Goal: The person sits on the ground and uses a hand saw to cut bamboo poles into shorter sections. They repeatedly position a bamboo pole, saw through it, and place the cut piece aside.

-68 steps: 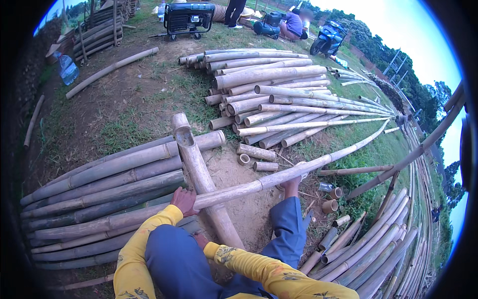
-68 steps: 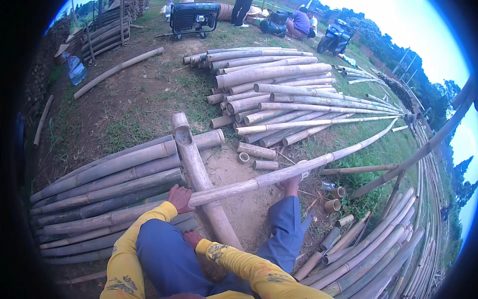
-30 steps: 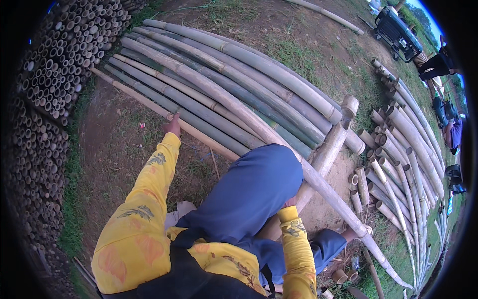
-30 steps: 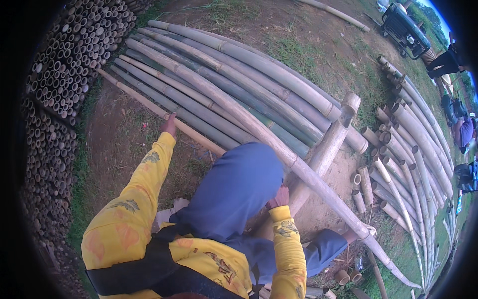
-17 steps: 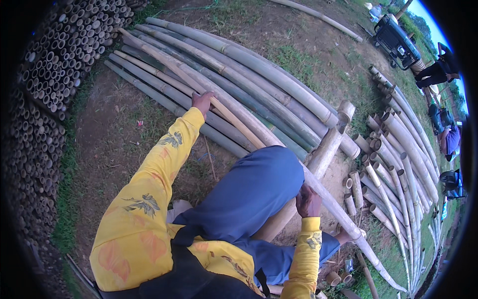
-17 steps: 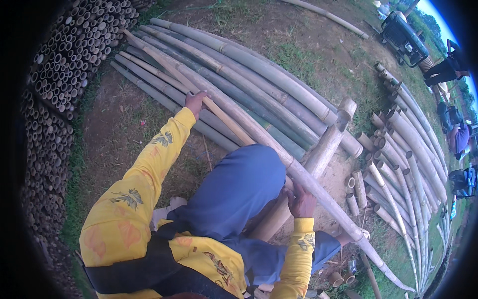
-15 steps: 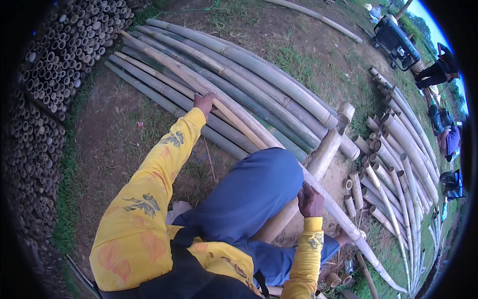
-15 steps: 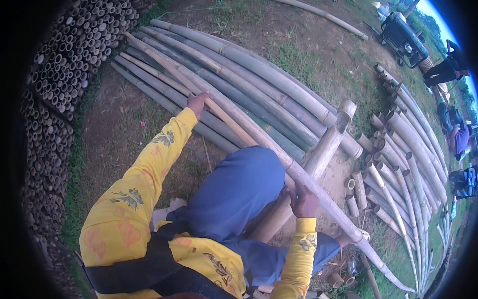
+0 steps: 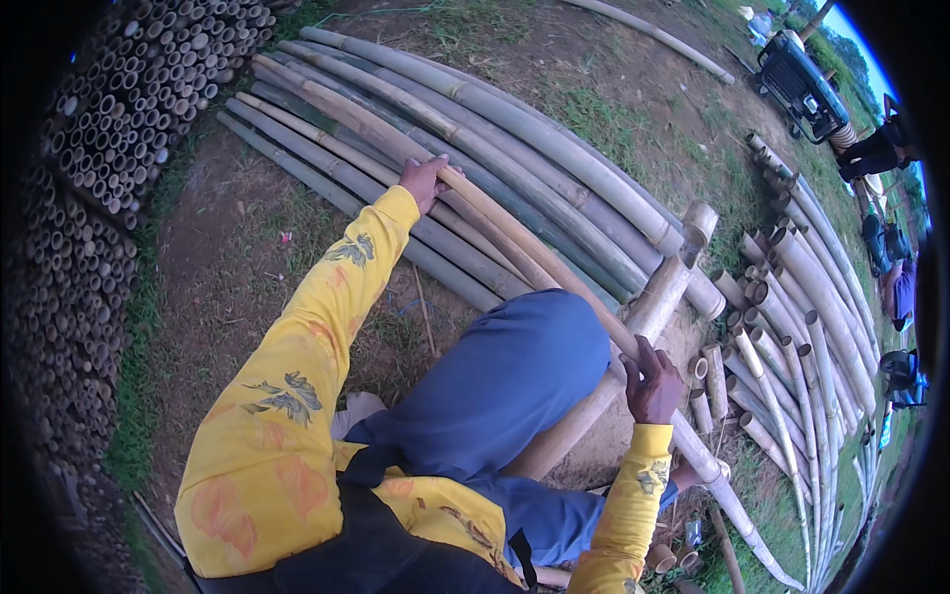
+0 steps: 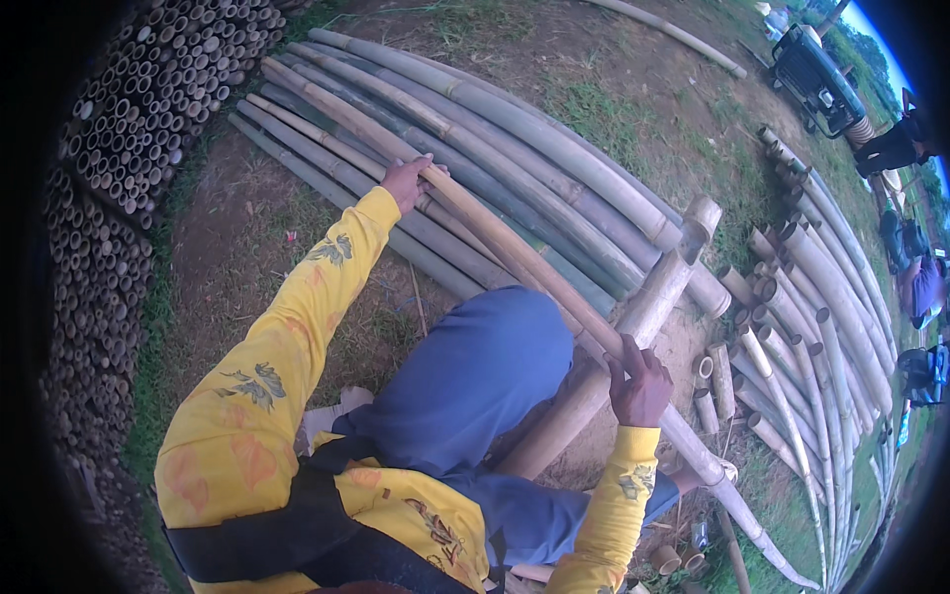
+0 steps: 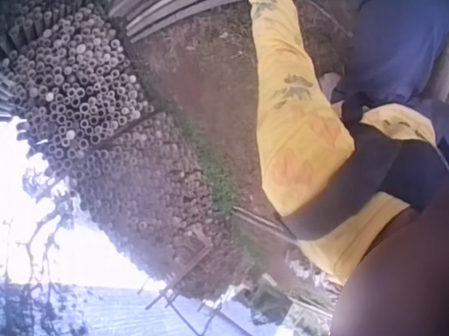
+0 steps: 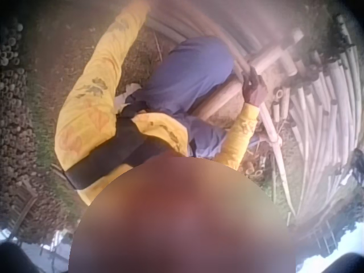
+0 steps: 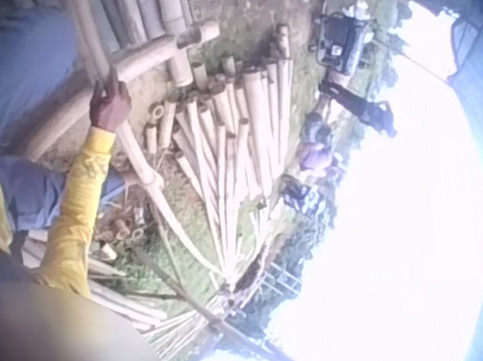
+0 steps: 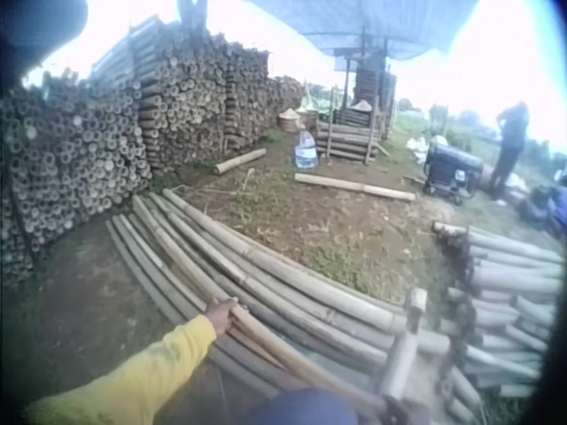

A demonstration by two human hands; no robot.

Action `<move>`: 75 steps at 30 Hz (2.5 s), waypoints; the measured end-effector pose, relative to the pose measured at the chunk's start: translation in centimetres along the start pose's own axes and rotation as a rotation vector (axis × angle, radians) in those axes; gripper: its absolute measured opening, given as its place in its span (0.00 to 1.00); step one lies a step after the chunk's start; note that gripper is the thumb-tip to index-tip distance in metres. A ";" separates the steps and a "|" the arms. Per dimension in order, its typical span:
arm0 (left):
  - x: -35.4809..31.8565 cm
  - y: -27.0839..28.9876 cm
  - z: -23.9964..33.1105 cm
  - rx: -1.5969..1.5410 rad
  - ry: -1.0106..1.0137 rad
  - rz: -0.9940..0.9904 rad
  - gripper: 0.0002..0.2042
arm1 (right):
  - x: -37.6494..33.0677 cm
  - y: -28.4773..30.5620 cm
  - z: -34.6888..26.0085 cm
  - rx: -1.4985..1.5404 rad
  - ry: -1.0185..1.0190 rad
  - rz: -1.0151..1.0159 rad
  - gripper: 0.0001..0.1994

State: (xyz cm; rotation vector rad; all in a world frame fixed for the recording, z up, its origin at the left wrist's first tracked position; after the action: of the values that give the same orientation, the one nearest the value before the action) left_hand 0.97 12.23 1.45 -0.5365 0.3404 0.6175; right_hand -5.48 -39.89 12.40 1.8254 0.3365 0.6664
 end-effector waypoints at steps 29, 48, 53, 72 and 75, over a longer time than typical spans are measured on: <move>-11.0 -24.7 -16.5 2.027 -0.729 -1.199 0.50 | -0.8 -9.4 7.2 0.189 -0.341 -0.192 0.23; -8.9 -24.1 -20.1 2.197 -0.520 -1.235 0.40 | -1.2 -12.1 8.2 0.153 -0.354 -0.313 0.26; -9.7 -24.6 -18.7 2.140 -0.482 -1.222 0.41 | -1.1 -10.3 7.6 0.170 -0.305 -0.218 0.25; -11.2 -24.8 -18.7 2.160 -0.465 -1.230 0.38 | -1.7 -11.1 7.8 0.152 -0.306 -0.210 0.25; -10.6 -24.2 -19.3 2.146 -0.513 -1.227 0.38 | -1.5 -11.2 7.3 0.103 -0.312 -0.249 0.25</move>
State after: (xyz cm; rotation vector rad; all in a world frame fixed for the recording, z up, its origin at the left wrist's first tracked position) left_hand 5.21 -20.15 -0.38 1.4387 -0.0072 -0.9312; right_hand -1.36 -42.40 -0.16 1.9102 0.3857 0.1907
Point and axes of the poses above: each hand's wrist, its own x-axis towards the middle knuckle, its own y-axis out of the back of the hand, z = x × y, the point moved 5 cm from there along x, towards the middle knuckle, and after that the axes turned 6 degrees about y, right-handed, at the moved point
